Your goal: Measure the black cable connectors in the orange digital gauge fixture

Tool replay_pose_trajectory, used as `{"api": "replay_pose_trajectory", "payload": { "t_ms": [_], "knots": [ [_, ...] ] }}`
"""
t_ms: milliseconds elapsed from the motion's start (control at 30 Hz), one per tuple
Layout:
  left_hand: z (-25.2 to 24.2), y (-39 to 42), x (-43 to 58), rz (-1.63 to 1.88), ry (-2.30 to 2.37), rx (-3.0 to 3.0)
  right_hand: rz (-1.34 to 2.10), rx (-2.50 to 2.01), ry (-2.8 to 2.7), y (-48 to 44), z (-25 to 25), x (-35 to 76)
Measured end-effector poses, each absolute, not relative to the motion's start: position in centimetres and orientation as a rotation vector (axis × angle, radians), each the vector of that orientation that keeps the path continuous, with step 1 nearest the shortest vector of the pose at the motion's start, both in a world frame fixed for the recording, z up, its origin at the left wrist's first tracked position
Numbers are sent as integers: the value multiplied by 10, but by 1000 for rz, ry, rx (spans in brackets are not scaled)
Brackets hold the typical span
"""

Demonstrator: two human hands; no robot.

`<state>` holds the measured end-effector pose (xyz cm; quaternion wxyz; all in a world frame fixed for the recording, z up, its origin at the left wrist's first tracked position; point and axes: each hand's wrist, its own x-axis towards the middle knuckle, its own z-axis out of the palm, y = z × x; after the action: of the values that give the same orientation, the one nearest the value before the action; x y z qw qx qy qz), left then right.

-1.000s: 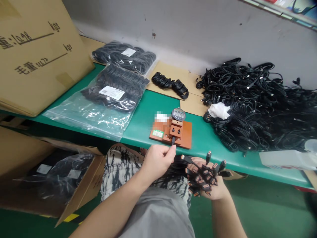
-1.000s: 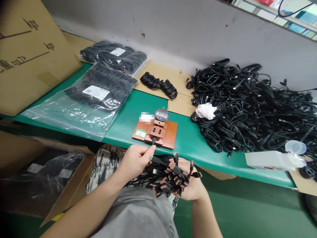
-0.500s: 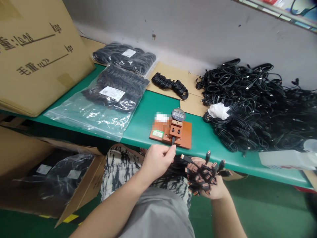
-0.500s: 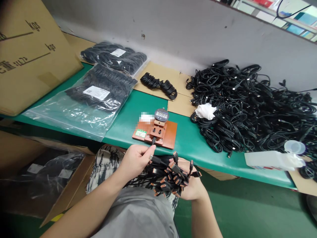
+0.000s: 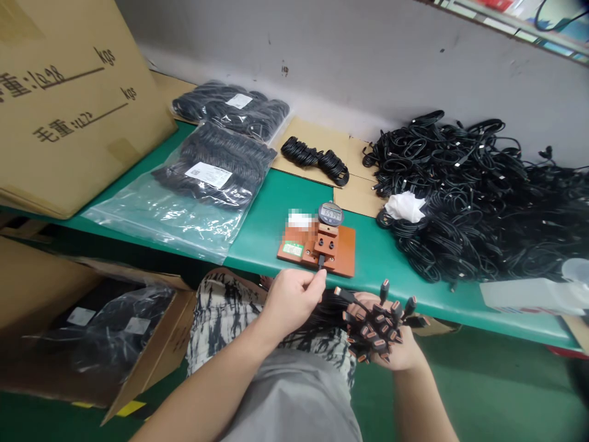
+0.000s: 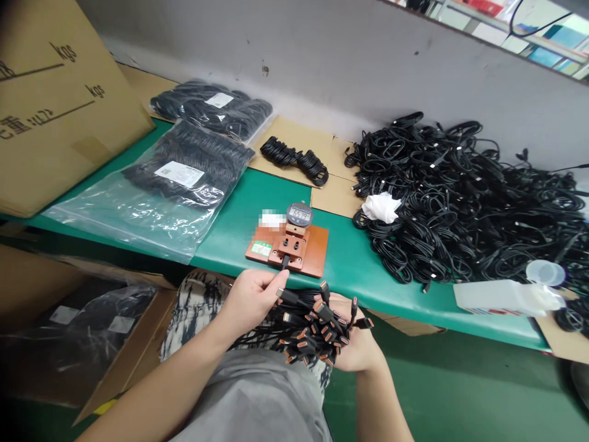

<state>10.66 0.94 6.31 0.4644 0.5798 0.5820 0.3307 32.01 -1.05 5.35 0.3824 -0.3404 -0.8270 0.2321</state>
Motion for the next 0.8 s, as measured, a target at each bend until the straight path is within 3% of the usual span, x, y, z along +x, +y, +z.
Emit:
{"api": "replay_pose_trajectory", "payload": {
  "t_ms": [800],
  "knots": [
    [65,10,107,813,1416,1413,641,-876,-2122,-12,45,327]
  ]
}}
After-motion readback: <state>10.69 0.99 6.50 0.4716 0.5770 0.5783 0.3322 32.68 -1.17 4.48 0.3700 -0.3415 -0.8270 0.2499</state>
